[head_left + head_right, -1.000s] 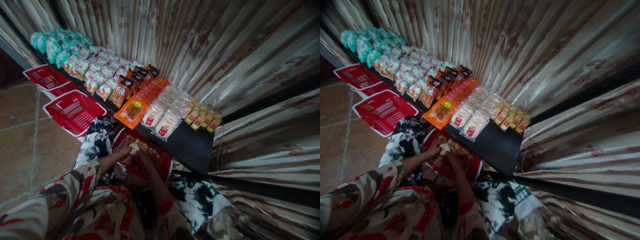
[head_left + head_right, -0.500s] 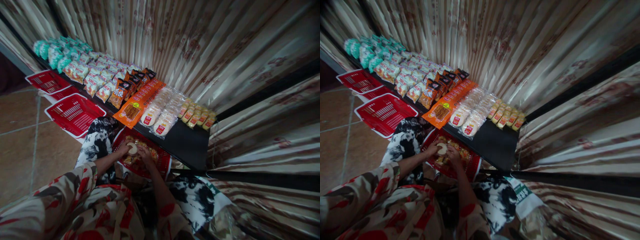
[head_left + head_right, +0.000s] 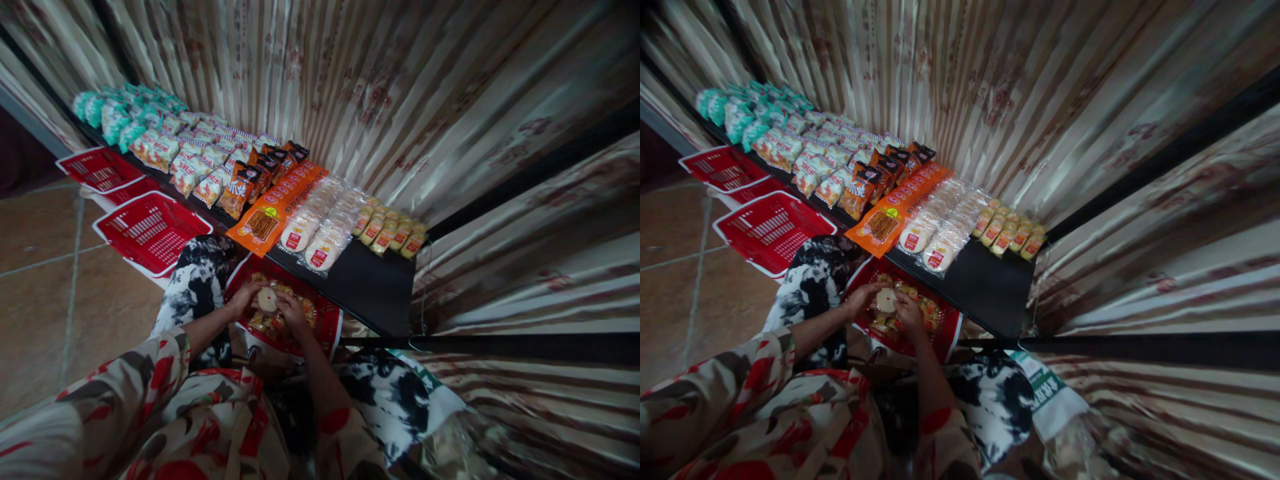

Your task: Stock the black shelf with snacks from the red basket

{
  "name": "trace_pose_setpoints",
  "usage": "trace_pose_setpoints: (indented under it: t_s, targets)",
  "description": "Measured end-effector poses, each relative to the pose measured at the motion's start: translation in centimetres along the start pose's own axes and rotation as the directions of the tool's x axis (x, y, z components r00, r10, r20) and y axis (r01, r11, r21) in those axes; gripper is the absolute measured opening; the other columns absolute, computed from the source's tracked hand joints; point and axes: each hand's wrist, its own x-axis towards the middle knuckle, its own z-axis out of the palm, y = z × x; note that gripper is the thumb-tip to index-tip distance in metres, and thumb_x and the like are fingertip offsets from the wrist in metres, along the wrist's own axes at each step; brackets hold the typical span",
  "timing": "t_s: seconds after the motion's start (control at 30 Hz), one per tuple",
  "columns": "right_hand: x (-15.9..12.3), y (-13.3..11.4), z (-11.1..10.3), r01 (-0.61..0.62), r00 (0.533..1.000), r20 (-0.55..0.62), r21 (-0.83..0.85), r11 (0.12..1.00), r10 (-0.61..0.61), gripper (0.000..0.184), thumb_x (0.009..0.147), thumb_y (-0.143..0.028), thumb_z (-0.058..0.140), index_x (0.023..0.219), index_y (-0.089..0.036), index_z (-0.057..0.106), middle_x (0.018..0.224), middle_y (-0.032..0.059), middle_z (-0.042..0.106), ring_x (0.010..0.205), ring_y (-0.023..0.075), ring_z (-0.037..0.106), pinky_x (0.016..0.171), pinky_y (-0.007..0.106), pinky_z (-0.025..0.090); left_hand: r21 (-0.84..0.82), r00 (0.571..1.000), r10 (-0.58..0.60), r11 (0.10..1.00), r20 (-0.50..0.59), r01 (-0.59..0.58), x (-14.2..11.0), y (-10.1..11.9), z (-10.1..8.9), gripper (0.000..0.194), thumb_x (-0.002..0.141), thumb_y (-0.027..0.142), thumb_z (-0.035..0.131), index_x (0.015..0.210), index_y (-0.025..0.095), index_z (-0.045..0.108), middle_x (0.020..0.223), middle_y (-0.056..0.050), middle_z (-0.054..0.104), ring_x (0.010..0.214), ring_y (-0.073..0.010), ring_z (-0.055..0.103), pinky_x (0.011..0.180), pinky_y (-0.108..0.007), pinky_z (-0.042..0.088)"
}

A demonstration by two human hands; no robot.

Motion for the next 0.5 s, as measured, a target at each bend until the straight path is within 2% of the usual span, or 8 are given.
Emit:
trace_pose_setpoints:
  t_s: [0.13,0.27,0.37,0.5]
  targets:
    - [-0.1,-0.1,0.0,-0.031,1.0,-0.005,0.028,0.999,0.031,0.034,0.065,-0.041,0.063,0.092,-0.021,0.069,0.093,0.0052,0.07,0.079,0.019,0.063,0.075,0.035,0.051,-0.022,0.998,-0.051,0.998,0.037,0.052,0.2,-0.1,-0.1,0.043,0.068,0.014,0.048,0.11,0.009,0.057,0.083,-0.009,0.067,0.062,-0.0153,0.063,0.054,-0.024,0.049]
    - [-0.5,-0.8,-0.1,-0.017,1.0,0.006,0.024,1.0,0.017,0.032,0.063,-0.043,0.066,0.087,-0.021,0.07,0.09,0.0042,0.071,0.081,0.0203,0.063,0.077,0.036,0.05,-0.008,0.997,-0.003,1.0,0.083,0.004,0.4,-0.8,-0.2,0.05,0.059,0.006,0.048,0.108,0.012,0.056,0.089,-0.007,0.066,0.072,-0.0161,0.064,0.063,-0.027,0.051]
    - [-0.9,-1.6,0.0,0.008,0.999,0.042,0.021,1.0,-0.009,0.029,0.063,-0.044,0.067,0.082,-0.021,0.07,0.088,0.0047,0.071,0.084,0.0222,0.063,0.079,0.037,0.049,0.009,0.997,0.006,1.0,0.082,-0.007,0.7,-1.5,-0.2,0.049,0.06,0.006,0.051,0.109,0.014,0.055,0.087,-0.005,0.065,0.073,-0.0148,0.062,0.065,-0.026,0.05]
    - [-1.4,-2.1,0.5,-0.018,0.996,0.085,0.059,0.998,0.013,0.035,0.064,-0.045,0.067,0.087,-0.019,0.068,0.093,0.0075,0.07,0.086,0.0235,0.064,0.081,0.039,0.048,0.014,0.993,0.022,1.0,0.119,-0.024,0.8,-1.8,-0.2,0.047,0.064,0.012,0.059,0.111,0.015,0.054,0.084,-0.003,0.064,0.068,-0.0114,0.06,0.064,-0.023,0.047]
